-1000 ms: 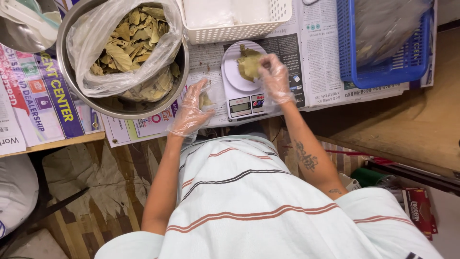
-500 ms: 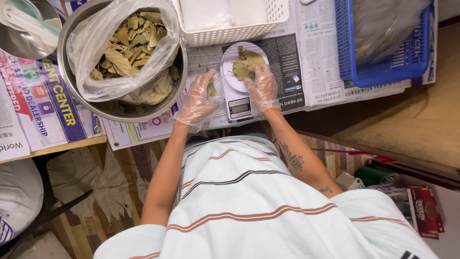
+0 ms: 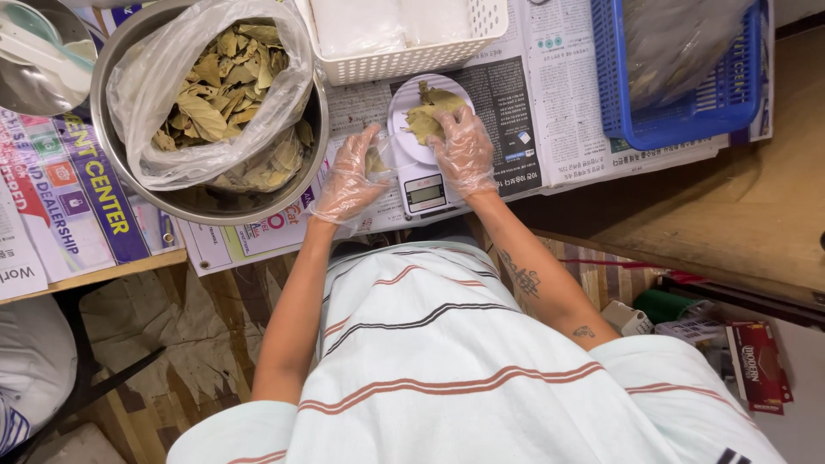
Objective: Weighing dried leaves on a digital scale and transferring them to a basket
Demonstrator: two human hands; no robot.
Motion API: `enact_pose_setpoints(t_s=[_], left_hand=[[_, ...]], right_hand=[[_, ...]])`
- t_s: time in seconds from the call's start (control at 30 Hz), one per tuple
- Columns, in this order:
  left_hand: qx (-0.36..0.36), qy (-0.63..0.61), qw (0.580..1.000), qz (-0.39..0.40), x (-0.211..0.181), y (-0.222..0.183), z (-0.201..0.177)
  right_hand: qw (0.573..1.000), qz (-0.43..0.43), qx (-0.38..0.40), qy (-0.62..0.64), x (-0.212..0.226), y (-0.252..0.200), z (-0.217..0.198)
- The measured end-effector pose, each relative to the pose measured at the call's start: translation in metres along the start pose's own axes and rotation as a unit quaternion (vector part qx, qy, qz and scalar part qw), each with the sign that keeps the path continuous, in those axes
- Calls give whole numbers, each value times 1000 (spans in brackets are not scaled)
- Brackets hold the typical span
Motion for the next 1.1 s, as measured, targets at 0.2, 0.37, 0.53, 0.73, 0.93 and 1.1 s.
enact_pose_setpoints(t_s=[0.2,0.37,0.53,0.73,0.93,1.1], left_hand=[[-7,-28,1000,7,9,3,0],[-19,-40,999,7,14,0,-2],[-37,1,998,47,17,-2,1],[-57,15,994,89,25,5,10],[-47,8,992,119,16,13,13],[-60,37,986,153,9,28,24]], right_hand=[[997,28,-12,64,-7,7,7],[971,86,-7,224,-28,3,13],[918,120,19,378,-34,0,-1],[879,98,50,465,-17,-7,-29],[922,-58,-33,381,25,-3,-60],[901,-158,3,404,44,0,-48]])
Point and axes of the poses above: each hand's wrist, its own y-axis towards the middle knuckle, its own z-axis out of the palm, x = y × z, the point moved 5 cm from there along y, towards the middle knuckle, and after that the axes turned 2 degrees about x, right-handed, at the moved point
